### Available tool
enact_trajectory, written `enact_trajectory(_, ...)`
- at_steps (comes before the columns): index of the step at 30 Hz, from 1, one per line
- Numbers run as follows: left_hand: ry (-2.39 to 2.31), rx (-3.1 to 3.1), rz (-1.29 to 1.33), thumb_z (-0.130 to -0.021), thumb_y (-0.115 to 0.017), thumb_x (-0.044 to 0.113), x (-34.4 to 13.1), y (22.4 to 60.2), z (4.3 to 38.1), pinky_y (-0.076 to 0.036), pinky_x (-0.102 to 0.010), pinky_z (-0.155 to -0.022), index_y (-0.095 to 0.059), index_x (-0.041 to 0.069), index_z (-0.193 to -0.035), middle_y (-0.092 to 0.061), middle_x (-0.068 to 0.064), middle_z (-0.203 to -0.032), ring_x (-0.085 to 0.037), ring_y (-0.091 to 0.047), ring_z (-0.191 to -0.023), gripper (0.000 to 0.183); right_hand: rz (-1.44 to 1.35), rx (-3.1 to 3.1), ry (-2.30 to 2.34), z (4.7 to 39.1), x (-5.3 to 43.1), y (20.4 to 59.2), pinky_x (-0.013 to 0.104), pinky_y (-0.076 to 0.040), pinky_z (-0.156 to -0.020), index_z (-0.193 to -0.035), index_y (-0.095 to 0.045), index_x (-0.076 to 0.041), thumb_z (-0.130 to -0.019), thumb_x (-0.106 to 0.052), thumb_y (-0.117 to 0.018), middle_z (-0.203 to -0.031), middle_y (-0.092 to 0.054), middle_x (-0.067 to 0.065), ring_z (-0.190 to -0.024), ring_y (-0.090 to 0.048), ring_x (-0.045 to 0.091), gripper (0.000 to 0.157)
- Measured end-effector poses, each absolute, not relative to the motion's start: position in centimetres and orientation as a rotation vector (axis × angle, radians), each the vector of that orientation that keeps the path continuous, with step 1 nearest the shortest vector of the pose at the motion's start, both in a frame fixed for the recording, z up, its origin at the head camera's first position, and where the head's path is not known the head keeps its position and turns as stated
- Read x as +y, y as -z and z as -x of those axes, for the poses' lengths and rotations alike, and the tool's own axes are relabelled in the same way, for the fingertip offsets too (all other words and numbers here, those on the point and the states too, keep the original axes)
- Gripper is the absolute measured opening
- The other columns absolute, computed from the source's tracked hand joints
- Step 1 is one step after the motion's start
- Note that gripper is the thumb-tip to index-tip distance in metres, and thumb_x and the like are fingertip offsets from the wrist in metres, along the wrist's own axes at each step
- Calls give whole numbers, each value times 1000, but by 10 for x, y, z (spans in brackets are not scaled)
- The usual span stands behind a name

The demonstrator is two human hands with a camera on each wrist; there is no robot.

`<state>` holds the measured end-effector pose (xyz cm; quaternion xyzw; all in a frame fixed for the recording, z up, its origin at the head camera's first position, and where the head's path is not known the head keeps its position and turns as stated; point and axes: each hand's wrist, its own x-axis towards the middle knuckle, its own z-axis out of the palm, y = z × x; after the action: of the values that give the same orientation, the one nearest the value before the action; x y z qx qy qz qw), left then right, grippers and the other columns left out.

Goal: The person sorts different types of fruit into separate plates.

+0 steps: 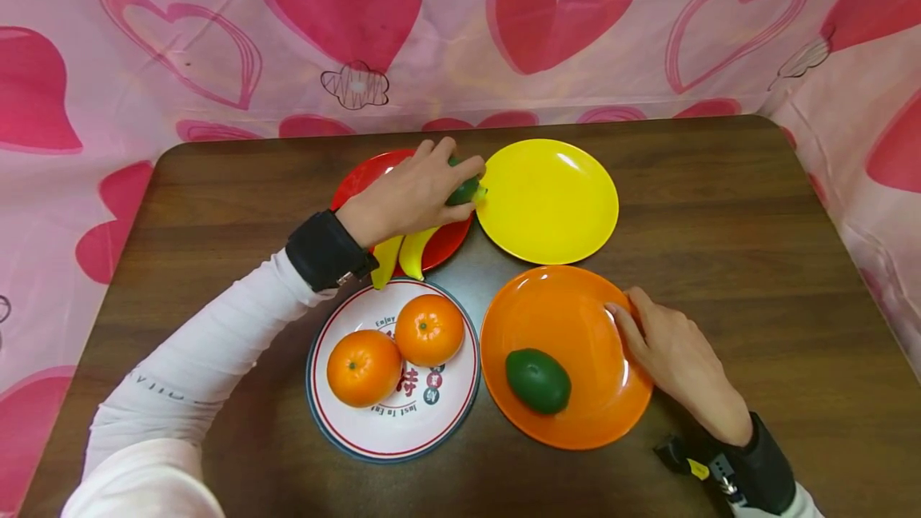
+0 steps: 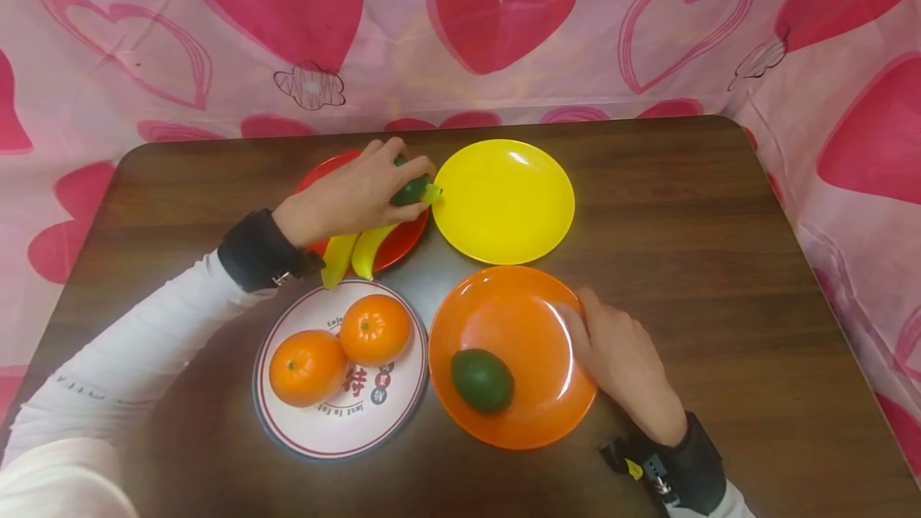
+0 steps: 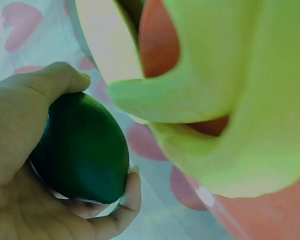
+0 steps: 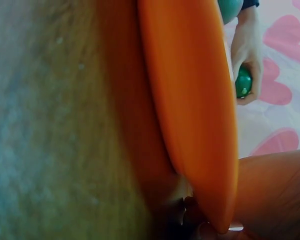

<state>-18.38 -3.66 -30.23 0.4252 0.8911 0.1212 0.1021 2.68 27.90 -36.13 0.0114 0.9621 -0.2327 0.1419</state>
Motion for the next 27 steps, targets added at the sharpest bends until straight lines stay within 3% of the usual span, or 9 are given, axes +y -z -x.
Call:
enact_trajectory(13, -209, 2538, -1586, -93, -57, 46, -1, 270, 140, -49, -35, -81, -47, 18, -135, -50, -15, -119, -28, -50, -96, 52, -44, 2765, 684, -27, 279, 362, 32, -39, -54, -107, -48, -8, -99, -55, -35, -71, -45, 2, -60, -44, 17, 50)
enact_trajectory(20, -83, 2446, -1664, -92, -55, 53, 24, 253, 115, -49, -39, -92, -40, 21, -143, -49, -15, -137, -29, -53, -107, 62, -59, 2759, 683, -27, 279, 361, 32, -40, -54, -107, -48, -8, -99, -57, -35, -71, -45, 2, -59, -44, 17, 51)
enact_trajectory(27, -58, 2325, -1680, -90, -55, 54, 42, 249, 97, -48, -34, -87, -38, 23, -141, -48, -10, -136, -25, -52, -107, 62, -56, 2770, 667, -27, 278, 362, 33, -40, -54, -107, -47, -7, -99, -57, -35, -70, -44, 2, -59, -44, 17, 51)
